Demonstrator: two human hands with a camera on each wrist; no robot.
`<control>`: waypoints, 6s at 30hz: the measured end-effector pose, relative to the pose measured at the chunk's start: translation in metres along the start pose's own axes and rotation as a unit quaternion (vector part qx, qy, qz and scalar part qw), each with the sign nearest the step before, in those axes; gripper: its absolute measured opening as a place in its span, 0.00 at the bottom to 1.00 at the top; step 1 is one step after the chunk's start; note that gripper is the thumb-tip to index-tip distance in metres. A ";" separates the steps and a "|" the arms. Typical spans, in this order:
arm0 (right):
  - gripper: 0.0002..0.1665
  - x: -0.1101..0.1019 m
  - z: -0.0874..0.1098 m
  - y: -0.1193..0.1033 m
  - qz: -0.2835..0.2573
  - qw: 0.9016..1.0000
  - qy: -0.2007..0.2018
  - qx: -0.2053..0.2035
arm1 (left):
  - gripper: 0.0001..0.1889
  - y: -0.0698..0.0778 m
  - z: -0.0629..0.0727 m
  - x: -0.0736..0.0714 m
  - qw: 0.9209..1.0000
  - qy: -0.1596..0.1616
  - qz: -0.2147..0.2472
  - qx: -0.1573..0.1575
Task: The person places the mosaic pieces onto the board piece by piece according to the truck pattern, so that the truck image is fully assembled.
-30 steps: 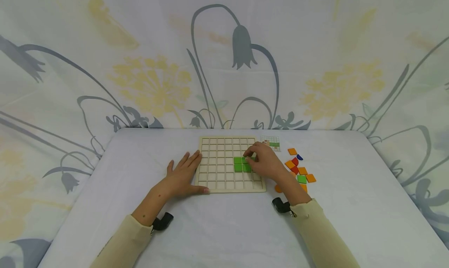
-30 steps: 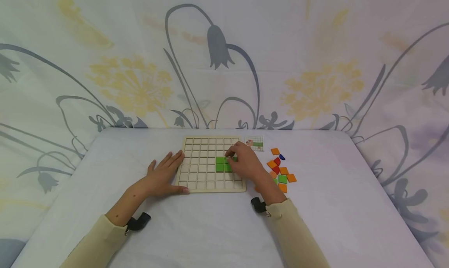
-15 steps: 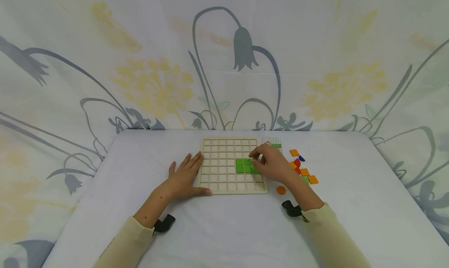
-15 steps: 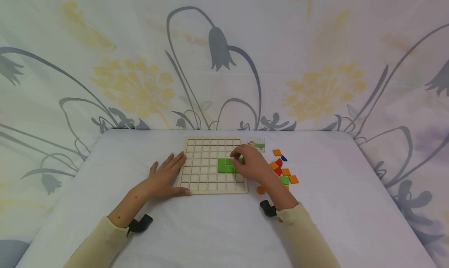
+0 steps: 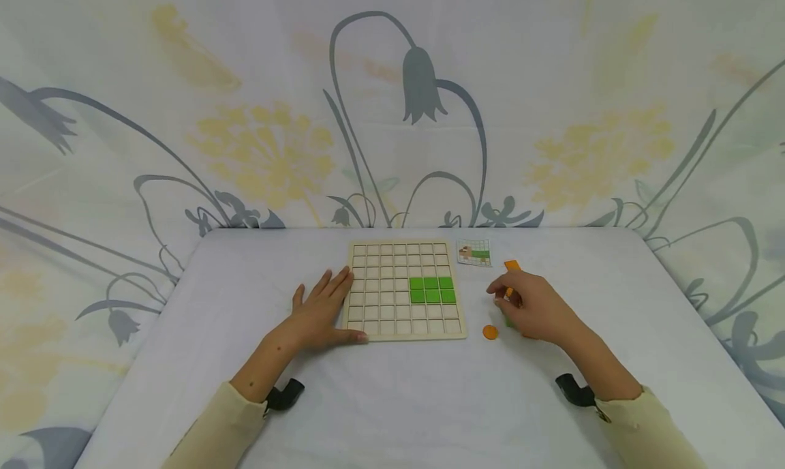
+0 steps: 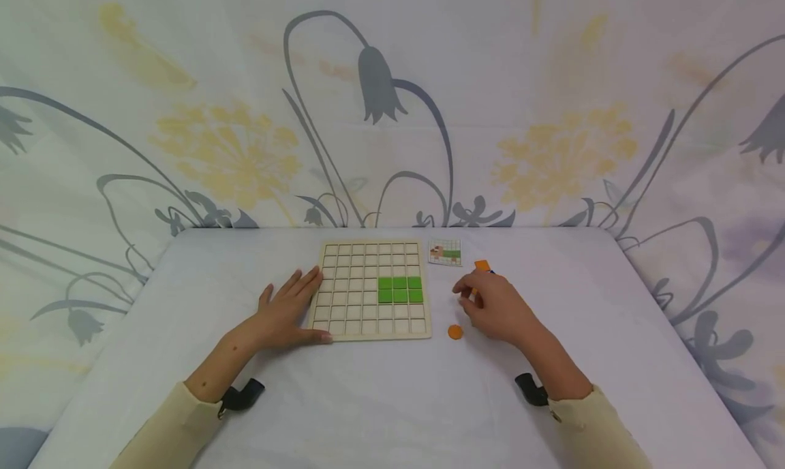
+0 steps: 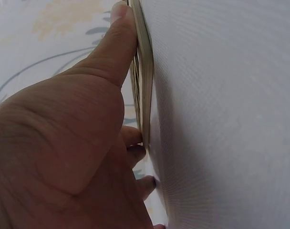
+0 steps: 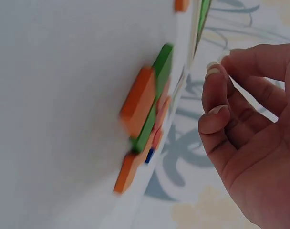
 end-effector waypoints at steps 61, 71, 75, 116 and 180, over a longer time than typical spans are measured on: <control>0.10 0.040 -0.043 -0.039 -0.082 0.996 -0.015 -0.032 | 0.66 -0.001 0.001 0.001 1.000 0.008 0.013 0.006; 0.07 0.060 -0.072 -0.061 -0.112 0.992 -0.019 -0.056 | 0.66 -0.002 -0.001 0.001 1.000 0.011 0.010 0.004; 0.07 0.068 -0.084 -0.068 -0.118 0.991 -0.017 -0.055 | 0.66 -0.003 0.000 0.001 1.000 0.012 0.015 0.004; 0.09 0.047 -0.065 -0.075 -0.070 0.995 -0.005 -0.064 | 0.66 -0.002 -0.001 0.002 1.000 0.013 0.011 0.006; 0.10 -0.004 0.014 0.020 -0.026 0.998 -0.003 0.065 | 0.65 -0.005 -0.001 0.004 1.000 0.005 0.010 0.009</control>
Point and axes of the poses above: each hand's wrist, its own z-axis away from the middle knuckle, its own x-axis out of the palm, y = z × x, the point moved 6 cm from there along -z, towards the middle knuckle, and after that the axes turned 5 degrees about -y, right-handed, at the moved point
